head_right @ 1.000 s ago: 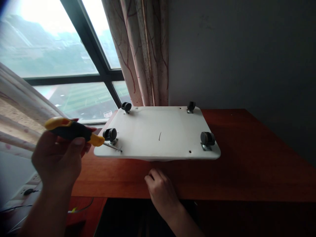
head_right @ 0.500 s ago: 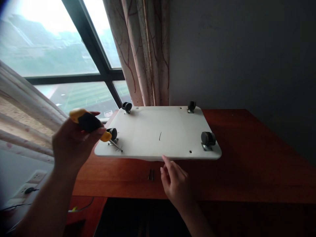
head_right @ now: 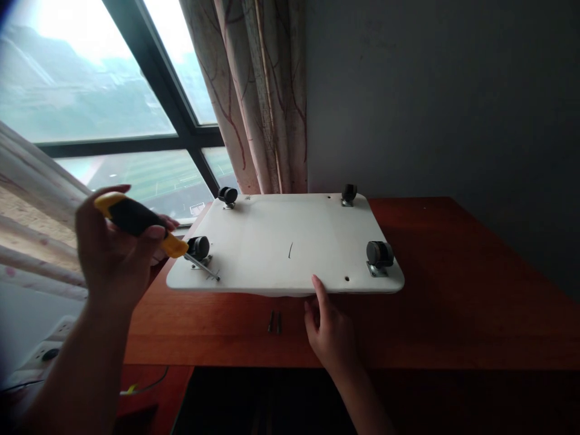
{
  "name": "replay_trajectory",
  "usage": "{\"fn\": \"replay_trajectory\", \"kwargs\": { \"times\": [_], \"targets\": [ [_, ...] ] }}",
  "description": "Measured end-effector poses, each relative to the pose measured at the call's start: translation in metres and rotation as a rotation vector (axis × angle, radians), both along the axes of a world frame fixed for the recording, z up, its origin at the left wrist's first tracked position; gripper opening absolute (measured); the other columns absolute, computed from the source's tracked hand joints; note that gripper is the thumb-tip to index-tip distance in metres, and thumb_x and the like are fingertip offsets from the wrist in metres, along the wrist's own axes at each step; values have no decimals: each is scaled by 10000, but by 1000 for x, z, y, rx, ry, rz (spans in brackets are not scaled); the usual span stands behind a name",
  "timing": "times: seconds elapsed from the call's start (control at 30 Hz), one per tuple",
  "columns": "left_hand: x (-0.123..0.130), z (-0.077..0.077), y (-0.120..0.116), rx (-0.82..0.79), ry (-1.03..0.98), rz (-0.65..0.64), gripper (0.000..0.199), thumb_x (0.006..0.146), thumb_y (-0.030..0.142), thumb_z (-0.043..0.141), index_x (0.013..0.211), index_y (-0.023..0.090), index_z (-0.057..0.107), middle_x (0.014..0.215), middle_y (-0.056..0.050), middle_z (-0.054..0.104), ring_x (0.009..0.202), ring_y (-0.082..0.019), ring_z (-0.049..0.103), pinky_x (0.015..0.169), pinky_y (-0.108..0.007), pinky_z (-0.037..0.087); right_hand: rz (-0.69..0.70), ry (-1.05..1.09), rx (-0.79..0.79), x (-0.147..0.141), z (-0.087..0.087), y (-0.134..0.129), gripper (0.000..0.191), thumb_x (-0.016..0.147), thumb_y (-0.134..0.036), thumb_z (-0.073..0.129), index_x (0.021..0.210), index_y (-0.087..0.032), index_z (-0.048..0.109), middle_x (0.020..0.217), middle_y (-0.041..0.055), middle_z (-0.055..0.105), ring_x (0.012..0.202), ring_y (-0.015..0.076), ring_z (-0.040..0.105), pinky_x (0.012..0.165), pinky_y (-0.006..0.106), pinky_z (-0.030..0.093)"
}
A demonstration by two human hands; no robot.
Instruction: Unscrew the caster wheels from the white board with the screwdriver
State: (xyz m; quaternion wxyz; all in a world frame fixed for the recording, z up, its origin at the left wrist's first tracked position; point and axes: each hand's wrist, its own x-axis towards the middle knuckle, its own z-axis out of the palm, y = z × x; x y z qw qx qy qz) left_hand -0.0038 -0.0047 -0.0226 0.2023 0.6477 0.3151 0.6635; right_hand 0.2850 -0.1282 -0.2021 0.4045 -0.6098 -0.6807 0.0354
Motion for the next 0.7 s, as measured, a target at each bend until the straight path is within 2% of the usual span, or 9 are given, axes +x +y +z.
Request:
{"fn": "replay_trajectory", "kwargs": {
  "times": [0.07, 0.13, 0.23, 0.4, 0.57, 0.63, 0.7],
  "targets": [
    [1, 4, -2, -26, -32, -130, 535, 760, 257, 830, 1245, 241, 604, 1010, -63, 742, 924, -231, 727, 936, -415, 572, 6, 16, -11, 1, 0, 0, 533, 1013, -275, 467, 1526, -175, 365, 908, 73, 756, 730, 210, 752, 658, 310, 619],
    [3, 7, -4, -99, -112, -290, 387, 862, 314, 721, 1218, 208, 614, 1075, -120, 747, 1027, -270, 713, 968, -456, 563, 7, 26, -21, 1, 0, -1, 537, 1007, -271, 471, 1526, -178, 367, 928, 76, 759, 740, 209, 755, 667, 310, 624],
    [5, 9, -5, -151, -186, -414, 331, 906, 339, 671, 1193, 177, 643, 1014, -122, 743, 892, -236, 724, 832, -395, 609, 2, 39, -41, 1, 0, -2, 544, 1000, -270, 479, 1526, -177, 374, 946, 84, 761, 745, 212, 757, 672, 314, 626],
    [9, 8, -3, -140, -199, -364, 381, 843, 341, 780, 1164, 173, 665, 974, -102, 759, 776, -204, 731, 738, -354, 619, 24, 69, -51, 2, 0, -2, 557, 995, -252, 475, 1536, -178, 363, 948, 81, 763, 794, 213, 763, 698, 309, 627],
    [20, 12, -9, -57, -177, -139, 442, 678, 208, 905, 1041, 226, 654, 862, -17, 725, 720, -189, 716, 752, -397, 637, 26, 84, -69, 3, -1, -1, 553, 994, -261, 476, 1530, -186, 364, 931, 73, 761, 775, 215, 763, 688, 311, 625],
    [25, 12, -13, -36, -160, -54, 466, 653, 169, 907, 1039, 254, 660, 830, 29, 646, 682, -151, 679, 691, -342, 628, 25, 90, -75, 3, -2, -1, 549, 995, -267, 474, 1528, -188, 366, 949, 85, 761, 793, 224, 765, 700, 322, 627],
    [27, 13, -15, -58, -162, -53, 441, 678, 146, 882, 1048, 262, 672, 824, 42, 571, 616, -108, 616, 578, -273, 577, 22, 97, -78, 2, -2, -2, 544, 996, -269, 470, 1525, -189, 371, 961, 92, 761, 802, 228, 767, 706, 326, 629]
  ]
}}
